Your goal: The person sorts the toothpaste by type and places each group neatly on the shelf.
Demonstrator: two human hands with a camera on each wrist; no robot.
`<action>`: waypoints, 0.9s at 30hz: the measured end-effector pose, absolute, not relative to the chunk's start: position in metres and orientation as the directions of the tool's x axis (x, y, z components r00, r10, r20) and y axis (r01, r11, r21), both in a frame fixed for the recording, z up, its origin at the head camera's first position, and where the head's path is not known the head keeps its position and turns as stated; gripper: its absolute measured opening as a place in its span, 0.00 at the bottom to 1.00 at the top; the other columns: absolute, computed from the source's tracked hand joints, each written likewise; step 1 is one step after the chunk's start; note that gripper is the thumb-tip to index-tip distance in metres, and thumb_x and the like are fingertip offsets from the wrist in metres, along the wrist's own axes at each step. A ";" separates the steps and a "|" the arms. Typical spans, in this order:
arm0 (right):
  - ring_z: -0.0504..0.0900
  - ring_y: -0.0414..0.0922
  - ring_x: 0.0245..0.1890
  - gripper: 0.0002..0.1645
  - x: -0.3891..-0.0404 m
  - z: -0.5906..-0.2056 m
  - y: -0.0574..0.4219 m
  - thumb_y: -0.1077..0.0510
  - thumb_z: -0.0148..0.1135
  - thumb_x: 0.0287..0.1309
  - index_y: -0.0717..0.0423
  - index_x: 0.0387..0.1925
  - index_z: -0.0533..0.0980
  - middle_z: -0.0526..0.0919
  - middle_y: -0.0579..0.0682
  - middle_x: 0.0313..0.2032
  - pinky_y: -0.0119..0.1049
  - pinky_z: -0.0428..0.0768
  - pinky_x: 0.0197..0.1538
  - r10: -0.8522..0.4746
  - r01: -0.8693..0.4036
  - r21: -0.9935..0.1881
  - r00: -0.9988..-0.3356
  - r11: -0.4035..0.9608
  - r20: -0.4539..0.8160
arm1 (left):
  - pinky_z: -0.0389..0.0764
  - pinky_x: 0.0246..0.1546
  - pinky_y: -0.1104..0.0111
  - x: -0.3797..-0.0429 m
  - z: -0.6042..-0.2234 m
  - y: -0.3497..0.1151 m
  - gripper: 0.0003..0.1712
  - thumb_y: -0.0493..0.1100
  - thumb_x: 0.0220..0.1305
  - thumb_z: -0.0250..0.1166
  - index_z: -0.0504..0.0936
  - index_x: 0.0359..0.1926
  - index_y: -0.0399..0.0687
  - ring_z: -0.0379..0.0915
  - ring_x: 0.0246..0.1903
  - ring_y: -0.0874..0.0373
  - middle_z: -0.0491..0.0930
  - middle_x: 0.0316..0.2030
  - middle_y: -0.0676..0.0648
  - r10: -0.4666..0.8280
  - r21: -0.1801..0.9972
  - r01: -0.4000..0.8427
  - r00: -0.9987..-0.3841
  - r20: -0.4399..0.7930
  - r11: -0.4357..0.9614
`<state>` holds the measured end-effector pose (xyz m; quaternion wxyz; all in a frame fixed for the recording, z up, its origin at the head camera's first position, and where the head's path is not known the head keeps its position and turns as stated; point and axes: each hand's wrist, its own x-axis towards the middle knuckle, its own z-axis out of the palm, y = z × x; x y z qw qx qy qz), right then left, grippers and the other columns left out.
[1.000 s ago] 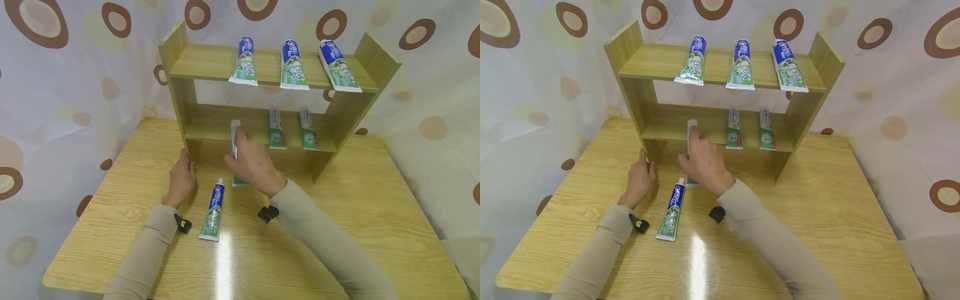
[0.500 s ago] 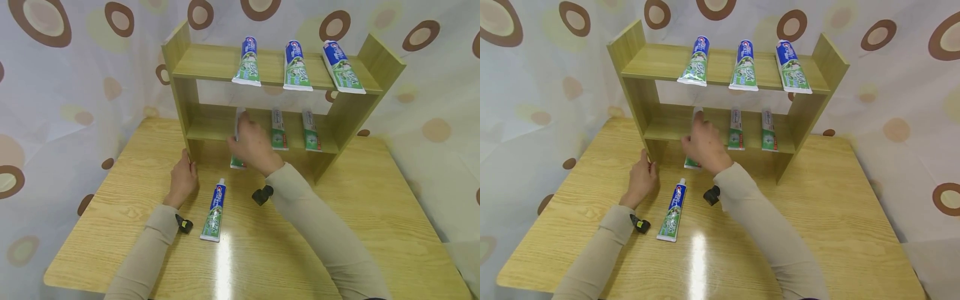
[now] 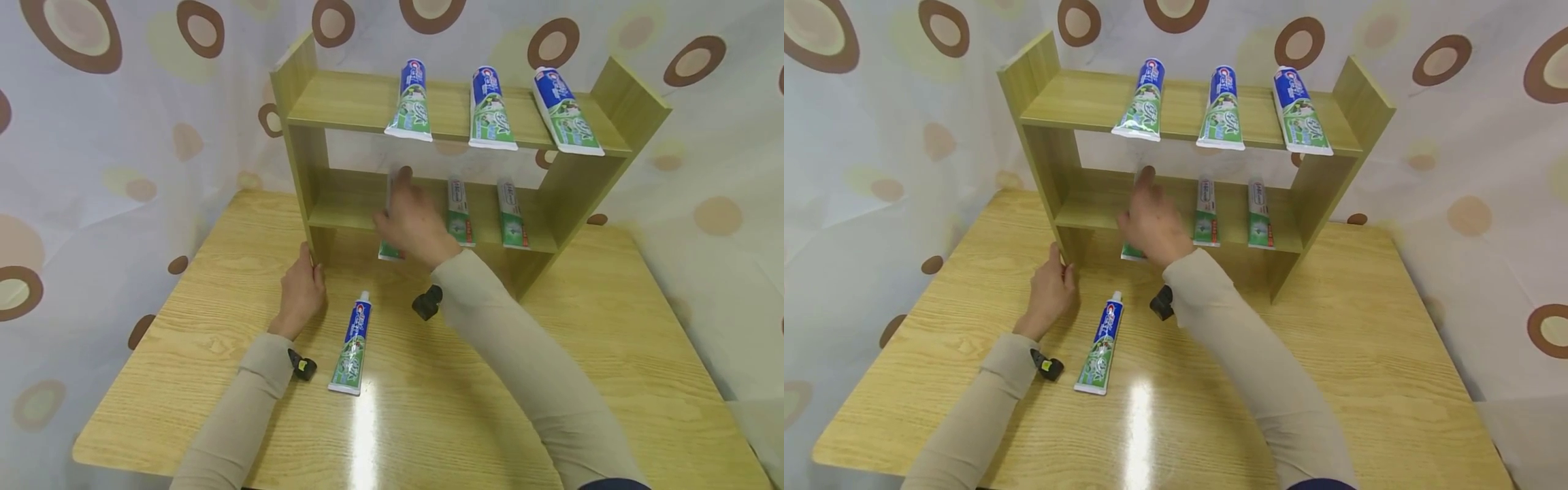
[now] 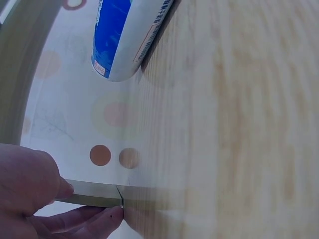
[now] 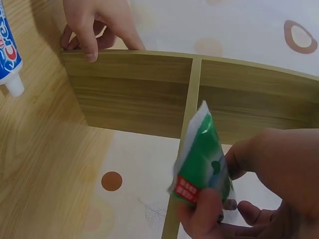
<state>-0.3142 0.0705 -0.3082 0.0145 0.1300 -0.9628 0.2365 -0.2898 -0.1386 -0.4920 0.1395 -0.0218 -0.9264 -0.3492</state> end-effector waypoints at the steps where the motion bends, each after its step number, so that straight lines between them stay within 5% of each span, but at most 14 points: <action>1: 0.84 0.50 0.34 0.48 -0.315 -0.308 0.070 0.55 0.62 0.77 0.74 0.81 0.48 0.86 0.61 0.44 0.39 0.86 0.33 -0.239 -0.250 -0.456 -0.968 0.854 0.082 | 0.88 0.41 0.42 -0.290 -0.492 -0.138 0.22 0.36 0.86 0.51 0.63 0.72 0.29 0.88 0.44 0.30 0.85 0.52 0.24 -0.058 0.643 0.135 -0.961 0.270 0.754; 8: 0.85 0.50 0.36 0.50 -0.325 -0.309 0.070 0.59 0.58 0.77 0.76 0.83 0.42 0.85 0.68 0.55 0.36 0.86 0.35 -0.231 -0.228 -0.496 -0.971 0.838 0.055 | 0.88 0.43 0.41 -0.292 -0.493 -0.137 0.22 0.36 0.85 0.52 0.64 0.72 0.30 0.88 0.46 0.29 0.85 0.52 0.23 -0.060 0.643 0.127 -0.963 0.261 0.755; 15: 0.84 0.48 0.28 0.56 -0.366 -0.334 0.075 0.54 0.58 0.74 0.74 0.85 0.37 0.86 0.63 0.44 0.38 0.83 0.27 -0.225 -0.204 -0.511 -0.974 0.835 0.021 | 0.89 0.41 0.41 -0.289 -0.491 -0.138 0.23 0.35 0.85 0.52 0.64 0.73 0.26 0.88 0.45 0.29 0.84 0.51 0.22 -0.058 0.641 0.139 -0.959 0.277 0.755; 18: 0.83 0.49 0.28 0.60 -0.387 -0.347 0.079 0.53 0.57 0.72 0.71 0.85 0.32 0.84 0.65 0.47 0.40 0.83 0.27 -0.215 -0.173 -0.519 -0.976 0.837 -0.022 | 0.88 0.39 0.41 -0.289 -0.491 -0.139 0.23 0.34 0.84 0.52 0.64 0.72 0.25 0.87 0.42 0.30 0.85 0.48 0.23 -0.053 0.631 0.147 -0.956 0.287 0.762; 27: 0.81 0.47 0.28 0.55 -0.353 -0.308 0.073 0.56 0.54 0.74 0.72 0.85 0.34 0.82 0.63 0.43 0.35 0.79 0.27 -0.237 -0.189 -0.516 -0.971 0.835 -0.028 | 0.87 0.38 0.41 -0.289 -0.492 -0.138 0.21 0.34 0.84 0.53 0.65 0.70 0.26 0.86 0.38 0.30 0.85 0.45 0.23 -0.055 0.623 0.161 -0.948 0.313 0.765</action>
